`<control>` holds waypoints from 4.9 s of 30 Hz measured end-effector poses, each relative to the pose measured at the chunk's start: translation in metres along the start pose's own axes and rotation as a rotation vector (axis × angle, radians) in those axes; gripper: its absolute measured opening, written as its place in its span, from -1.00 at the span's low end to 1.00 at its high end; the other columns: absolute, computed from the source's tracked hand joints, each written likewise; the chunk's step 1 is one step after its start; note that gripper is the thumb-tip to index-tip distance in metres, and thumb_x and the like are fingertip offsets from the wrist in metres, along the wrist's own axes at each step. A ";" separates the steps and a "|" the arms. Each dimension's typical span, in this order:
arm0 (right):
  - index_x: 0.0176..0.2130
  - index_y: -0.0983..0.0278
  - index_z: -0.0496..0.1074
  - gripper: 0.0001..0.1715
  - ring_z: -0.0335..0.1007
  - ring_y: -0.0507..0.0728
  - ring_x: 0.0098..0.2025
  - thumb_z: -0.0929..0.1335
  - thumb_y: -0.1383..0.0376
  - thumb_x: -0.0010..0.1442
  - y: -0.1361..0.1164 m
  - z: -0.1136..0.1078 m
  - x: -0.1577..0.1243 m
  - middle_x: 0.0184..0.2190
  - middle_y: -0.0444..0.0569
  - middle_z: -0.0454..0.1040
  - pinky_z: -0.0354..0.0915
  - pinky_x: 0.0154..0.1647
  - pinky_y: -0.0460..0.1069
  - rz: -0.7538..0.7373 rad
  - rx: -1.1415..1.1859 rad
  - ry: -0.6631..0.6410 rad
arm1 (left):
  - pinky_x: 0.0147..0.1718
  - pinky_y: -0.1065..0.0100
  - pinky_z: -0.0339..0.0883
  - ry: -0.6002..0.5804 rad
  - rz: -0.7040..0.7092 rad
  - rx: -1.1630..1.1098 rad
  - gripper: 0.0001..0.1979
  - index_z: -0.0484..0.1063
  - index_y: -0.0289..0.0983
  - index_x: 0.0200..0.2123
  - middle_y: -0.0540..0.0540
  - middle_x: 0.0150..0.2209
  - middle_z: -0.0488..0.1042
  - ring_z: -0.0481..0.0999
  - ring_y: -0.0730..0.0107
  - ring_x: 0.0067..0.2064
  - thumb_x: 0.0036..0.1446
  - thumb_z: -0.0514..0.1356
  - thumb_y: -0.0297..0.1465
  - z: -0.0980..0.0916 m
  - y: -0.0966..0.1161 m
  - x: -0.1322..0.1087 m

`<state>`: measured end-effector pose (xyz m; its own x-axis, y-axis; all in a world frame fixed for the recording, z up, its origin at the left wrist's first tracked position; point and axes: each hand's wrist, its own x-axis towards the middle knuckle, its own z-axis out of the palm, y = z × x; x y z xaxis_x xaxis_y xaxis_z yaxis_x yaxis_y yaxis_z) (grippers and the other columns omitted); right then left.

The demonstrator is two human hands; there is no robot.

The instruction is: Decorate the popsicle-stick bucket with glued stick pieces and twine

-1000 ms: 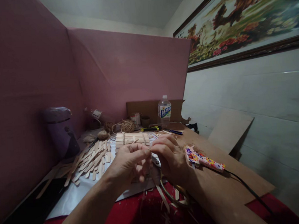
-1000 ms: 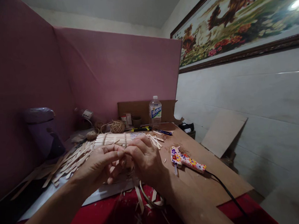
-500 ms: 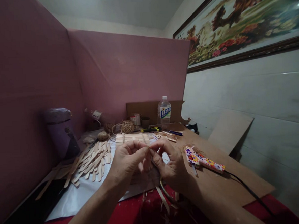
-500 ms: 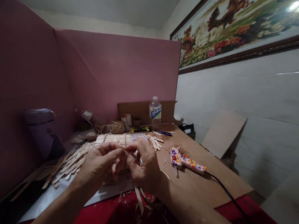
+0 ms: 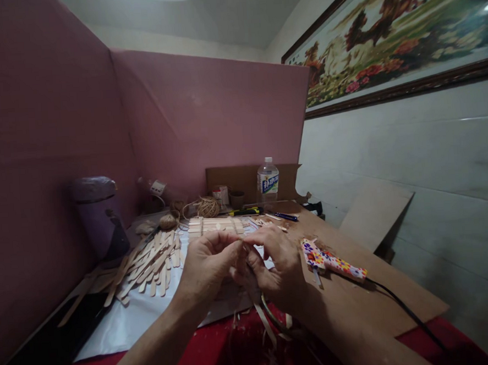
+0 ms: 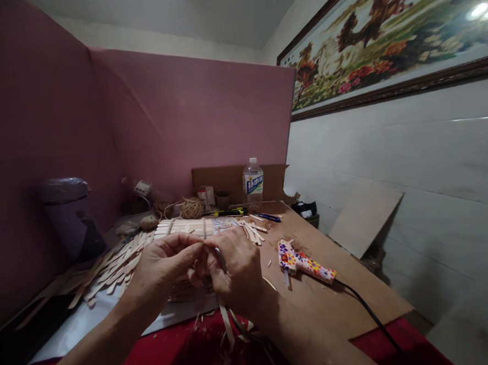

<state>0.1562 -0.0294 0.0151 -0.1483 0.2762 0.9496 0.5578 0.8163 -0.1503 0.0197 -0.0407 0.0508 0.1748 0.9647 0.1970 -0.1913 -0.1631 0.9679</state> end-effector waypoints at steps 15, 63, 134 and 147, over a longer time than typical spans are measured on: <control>-0.25 0.25 0.40 -0.80 0.30 0.16 -0.29 0.26 0.45 0.12 0.001 -0.003 0.003 -0.37 -0.02 0.46 0.25 -0.26 0.08 0.019 0.034 -0.053 | -0.68 0.49 0.33 -0.082 -0.053 -0.107 -0.82 0.45 -0.39 -0.48 -0.06 -0.55 0.48 0.43 0.50 -0.61 -0.12 0.32 -0.38 -0.011 -0.009 0.006; -0.35 0.26 0.42 -0.88 0.27 0.01 -0.50 0.36 0.24 0.12 -0.002 0.002 0.004 -0.48 -0.14 0.42 0.19 -0.48 -0.08 0.698 0.524 -0.121 | -0.67 0.50 0.28 -0.086 -0.023 -0.033 -0.82 0.40 -0.37 -0.47 -0.02 -0.61 0.41 0.36 0.52 -0.61 -0.06 0.27 -0.35 -0.008 -0.006 0.003; -0.48 0.34 0.46 -0.79 0.21 -0.07 -0.63 0.45 0.22 -0.03 0.008 0.002 0.011 -0.61 -0.16 0.41 0.09 -0.64 -0.16 0.969 1.031 -0.207 | -0.63 0.48 0.37 -0.049 -0.053 -0.065 -0.78 0.42 -0.39 -0.46 -0.09 -0.53 0.51 0.48 0.46 -0.58 -0.11 0.32 -0.35 -0.008 -0.006 0.003; -0.50 0.35 0.44 -0.79 0.20 -0.07 -0.62 0.40 0.22 0.01 0.008 0.001 0.013 -0.60 -0.15 0.37 0.07 -0.64 -0.17 1.012 1.053 -0.233 | -0.63 0.47 0.36 -0.076 -0.050 -0.042 -0.80 0.42 -0.41 -0.43 -0.13 -0.48 0.53 0.48 0.46 -0.56 -0.05 0.29 -0.36 -0.010 -0.008 0.003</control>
<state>0.1580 -0.0187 0.0259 -0.2483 0.9295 0.2728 -0.3193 0.1873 -0.9290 0.0124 -0.0343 0.0426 0.2573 0.9528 0.1612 -0.2201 -0.1046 0.9698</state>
